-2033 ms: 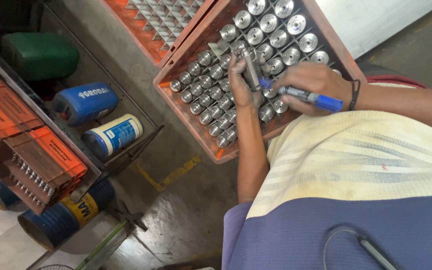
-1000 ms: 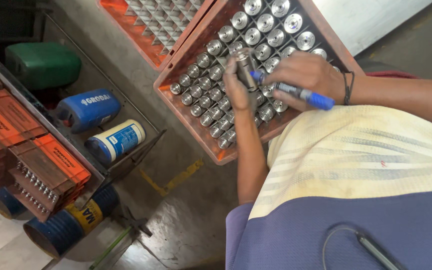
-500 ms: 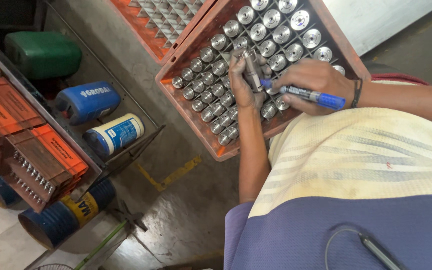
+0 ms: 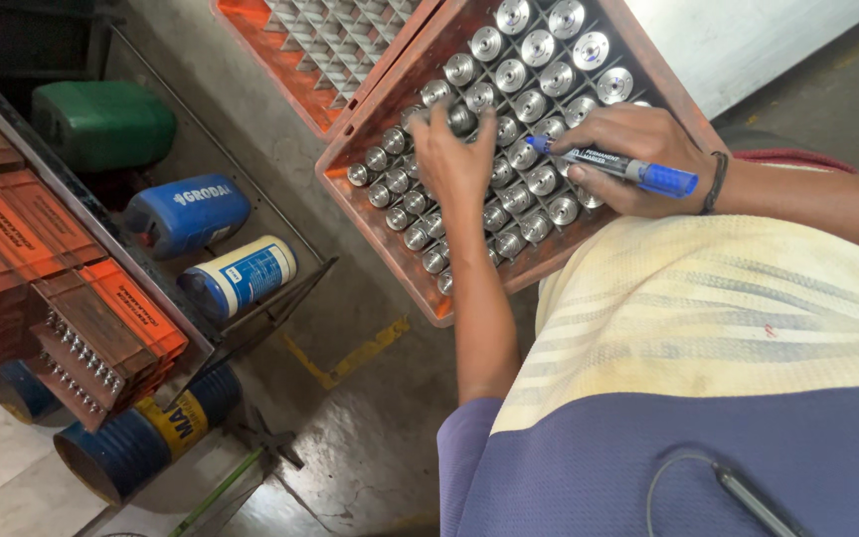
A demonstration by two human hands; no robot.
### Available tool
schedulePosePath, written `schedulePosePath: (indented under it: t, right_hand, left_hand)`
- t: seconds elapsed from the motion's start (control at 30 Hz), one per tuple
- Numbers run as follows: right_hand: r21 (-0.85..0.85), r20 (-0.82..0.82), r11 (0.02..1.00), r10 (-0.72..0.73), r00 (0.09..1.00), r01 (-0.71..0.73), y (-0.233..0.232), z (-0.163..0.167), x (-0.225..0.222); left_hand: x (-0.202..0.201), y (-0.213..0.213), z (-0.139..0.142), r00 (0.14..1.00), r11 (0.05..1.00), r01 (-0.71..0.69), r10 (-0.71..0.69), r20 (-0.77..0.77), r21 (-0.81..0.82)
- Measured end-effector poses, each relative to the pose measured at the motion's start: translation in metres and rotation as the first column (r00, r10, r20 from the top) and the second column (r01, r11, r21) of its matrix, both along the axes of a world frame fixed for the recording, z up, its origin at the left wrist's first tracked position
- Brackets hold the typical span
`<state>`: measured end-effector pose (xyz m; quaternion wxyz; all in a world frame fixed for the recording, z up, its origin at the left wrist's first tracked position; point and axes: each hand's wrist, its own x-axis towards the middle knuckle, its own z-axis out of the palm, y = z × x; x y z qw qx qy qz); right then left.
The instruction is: The person carries a crate of cylindrical metal parts to a work table and sets it down. The person picks up the parts one at a time, marks each with a blue permanent marker, and places the marked part into a divided tray, continuing until the tray is filled.
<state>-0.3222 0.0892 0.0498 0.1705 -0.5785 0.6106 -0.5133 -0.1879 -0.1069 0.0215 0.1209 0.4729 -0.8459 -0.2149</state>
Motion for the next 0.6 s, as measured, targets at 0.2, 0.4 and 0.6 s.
schedulePosePath:
  t: [0.2, 0.4, 0.6]
  right_hand:
    - [0.000, -0.006, 1.000, -0.015, 1.000, 0.015, 0.000, 0.004, -0.001]
    - [-0.066, -0.118, 0.996, 0.049, 0.992, -0.057, -0.002, 0.011, 0.001]
    - [-0.062, -0.127, 0.995, 0.074, 0.989, -0.083, -0.016, 0.008, 0.003]
  left_hand:
    - [0.003, -0.020, 0.001, 0.980, 0.989, 0.112, -0.126, -0.153, -0.099]
    - [0.022, -0.021, 0.007, 0.436, 0.711, 0.338, 0.463, -0.772, 0.617]
    - [-0.005, 0.026, -0.010, 0.567, 0.538, 0.402, 0.489, -0.663, 0.741]
